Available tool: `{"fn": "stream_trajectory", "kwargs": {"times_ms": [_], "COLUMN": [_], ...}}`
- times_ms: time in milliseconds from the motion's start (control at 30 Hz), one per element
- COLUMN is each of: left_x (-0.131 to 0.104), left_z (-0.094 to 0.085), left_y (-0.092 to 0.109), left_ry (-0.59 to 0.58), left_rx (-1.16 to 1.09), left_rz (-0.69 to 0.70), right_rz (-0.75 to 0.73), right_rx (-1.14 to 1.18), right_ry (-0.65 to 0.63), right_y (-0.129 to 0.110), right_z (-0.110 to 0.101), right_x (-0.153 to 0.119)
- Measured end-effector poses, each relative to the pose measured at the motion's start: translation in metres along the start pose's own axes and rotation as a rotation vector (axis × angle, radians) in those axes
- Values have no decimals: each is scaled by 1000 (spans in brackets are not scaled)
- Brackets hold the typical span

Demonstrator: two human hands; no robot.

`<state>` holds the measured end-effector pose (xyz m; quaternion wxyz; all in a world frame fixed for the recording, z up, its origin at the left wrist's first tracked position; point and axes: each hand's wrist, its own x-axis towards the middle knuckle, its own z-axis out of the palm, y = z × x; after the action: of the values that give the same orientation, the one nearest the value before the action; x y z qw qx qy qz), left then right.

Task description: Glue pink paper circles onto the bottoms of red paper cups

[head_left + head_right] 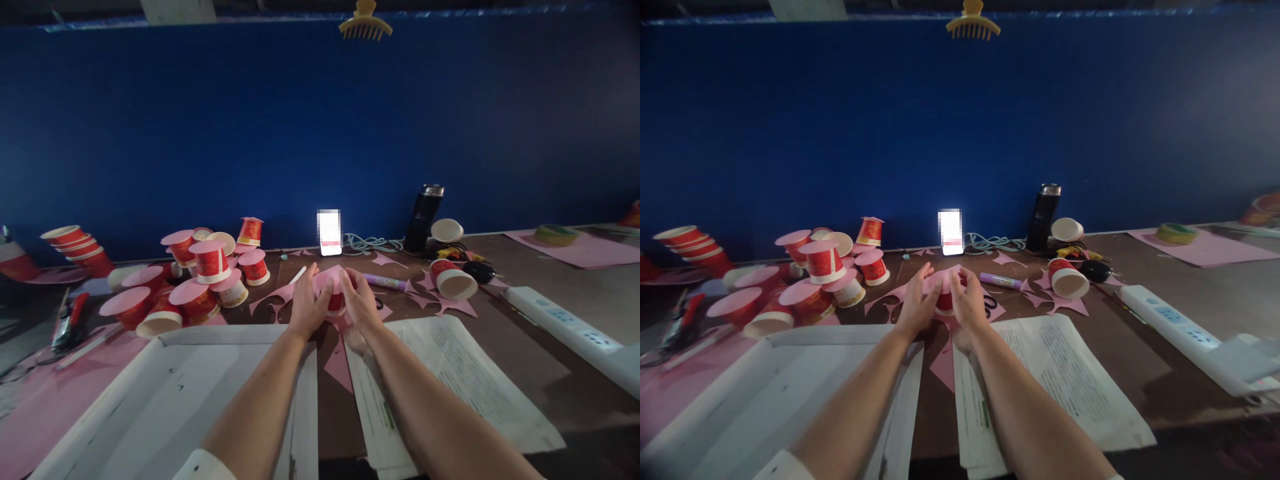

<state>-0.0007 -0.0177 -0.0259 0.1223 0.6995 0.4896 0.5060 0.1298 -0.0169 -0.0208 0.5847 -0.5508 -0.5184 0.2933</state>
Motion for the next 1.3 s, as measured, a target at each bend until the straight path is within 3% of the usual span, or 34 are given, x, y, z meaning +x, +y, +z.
{"fn": "stream_trajectory", "kwargs": {"times_ms": [433,600,700,833,1000,1300], "left_x": [1,0,0,-1,-1,-2], "left_z": [1,1,1,1,1,1], "left_y": [-1,-3,-1,4,8,10], "left_ry": [3,27,30,18,-16,-23], "left_rx": [-34,9,144,359,461,469], "left_rz": [-55,-1,79,168,161,132], "right_rz": [50,25,-144,-350,-319,-297], "right_rx": [4,0,-130,-475,-721,-814], "right_ry": [11,12,25,10,-50,-56], "right_y": [2,6,6,-4,-16,-20], "right_z": [0,0,-2,-5,-7,-6], "right_x": [4,5,3,-5,-15,-16]}}
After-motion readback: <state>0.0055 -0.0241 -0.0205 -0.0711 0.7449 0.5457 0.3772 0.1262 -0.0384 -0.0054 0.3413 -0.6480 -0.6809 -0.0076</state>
